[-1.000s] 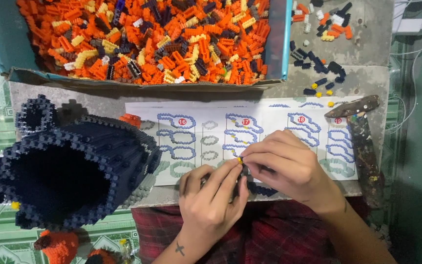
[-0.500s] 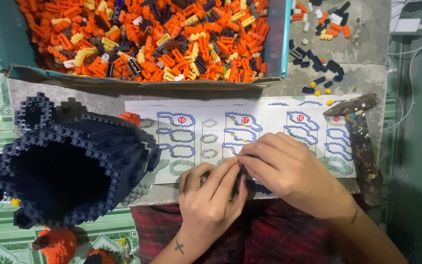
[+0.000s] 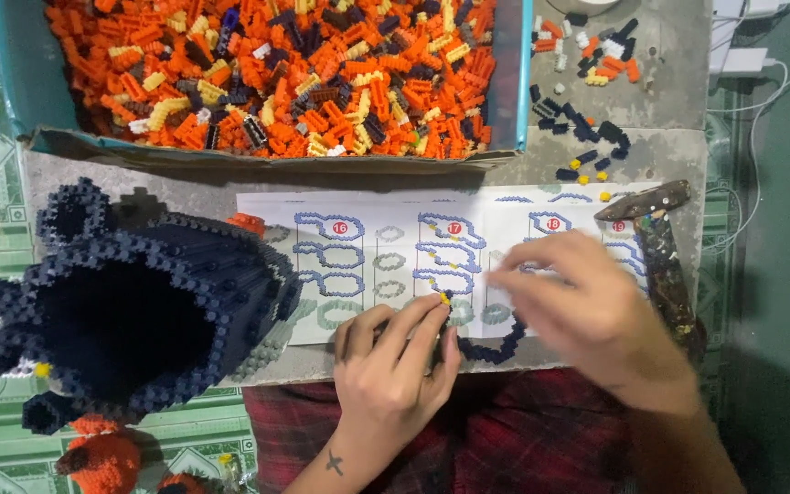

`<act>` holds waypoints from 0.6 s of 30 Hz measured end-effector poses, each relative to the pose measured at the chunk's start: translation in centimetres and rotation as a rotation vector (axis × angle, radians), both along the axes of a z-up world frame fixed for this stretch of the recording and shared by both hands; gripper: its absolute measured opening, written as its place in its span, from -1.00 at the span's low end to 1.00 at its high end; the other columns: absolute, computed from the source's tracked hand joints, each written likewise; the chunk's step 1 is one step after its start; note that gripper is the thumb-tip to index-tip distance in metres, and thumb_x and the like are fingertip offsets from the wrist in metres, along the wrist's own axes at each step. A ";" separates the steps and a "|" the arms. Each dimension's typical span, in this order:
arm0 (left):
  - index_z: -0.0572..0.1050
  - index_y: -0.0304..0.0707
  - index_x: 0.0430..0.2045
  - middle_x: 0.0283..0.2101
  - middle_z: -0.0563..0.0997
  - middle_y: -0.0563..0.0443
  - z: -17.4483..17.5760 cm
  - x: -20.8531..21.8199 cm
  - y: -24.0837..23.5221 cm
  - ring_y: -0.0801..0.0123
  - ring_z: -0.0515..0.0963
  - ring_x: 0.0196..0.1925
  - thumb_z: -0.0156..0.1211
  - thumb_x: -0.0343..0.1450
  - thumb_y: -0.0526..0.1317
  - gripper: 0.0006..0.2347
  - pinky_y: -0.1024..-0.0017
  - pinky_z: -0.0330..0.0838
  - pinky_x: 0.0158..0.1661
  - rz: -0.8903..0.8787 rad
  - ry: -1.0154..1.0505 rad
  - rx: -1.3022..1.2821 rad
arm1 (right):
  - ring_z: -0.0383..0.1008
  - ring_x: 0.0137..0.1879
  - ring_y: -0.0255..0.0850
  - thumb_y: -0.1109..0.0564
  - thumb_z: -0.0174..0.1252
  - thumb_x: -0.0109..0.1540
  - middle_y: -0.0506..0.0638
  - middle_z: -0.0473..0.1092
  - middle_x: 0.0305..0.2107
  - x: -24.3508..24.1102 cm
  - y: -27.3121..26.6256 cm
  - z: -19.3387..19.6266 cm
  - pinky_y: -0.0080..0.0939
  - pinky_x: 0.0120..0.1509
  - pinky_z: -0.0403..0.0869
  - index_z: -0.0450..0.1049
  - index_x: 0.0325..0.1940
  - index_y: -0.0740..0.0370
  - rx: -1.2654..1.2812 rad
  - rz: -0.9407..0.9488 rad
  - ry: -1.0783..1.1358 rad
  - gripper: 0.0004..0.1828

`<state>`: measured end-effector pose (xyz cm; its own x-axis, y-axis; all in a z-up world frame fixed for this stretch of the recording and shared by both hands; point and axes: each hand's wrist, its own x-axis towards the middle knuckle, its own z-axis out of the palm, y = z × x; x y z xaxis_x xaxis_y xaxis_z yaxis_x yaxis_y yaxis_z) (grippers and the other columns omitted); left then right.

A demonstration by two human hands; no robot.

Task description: The person assembles a small toy by connecting dark blue and yellow plastic pieces while following a printed instruction sheet. They pick pieces from a nearby pile and attach them to a growing structure on the table.

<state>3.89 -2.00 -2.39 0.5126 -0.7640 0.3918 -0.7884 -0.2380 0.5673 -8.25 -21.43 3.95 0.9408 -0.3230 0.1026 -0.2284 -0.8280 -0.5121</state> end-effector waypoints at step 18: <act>0.77 -0.22 -0.12 0.06 0.74 0.06 0.0 -0.1 0.0 0.25 0.56 -0.06 0.54 0.33 -0.29 -0.75 0.27 0.41 0.02 -0.003 -0.006 0.005 | 0.50 0.11 -0.08 0.22 0.43 0.16 -0.03 0.56 -0.04 0.9 1.8 -0.2 0.00 0.29 0.42 0.68 0.03 0.21 -0.047 0.052 0.034 -0.66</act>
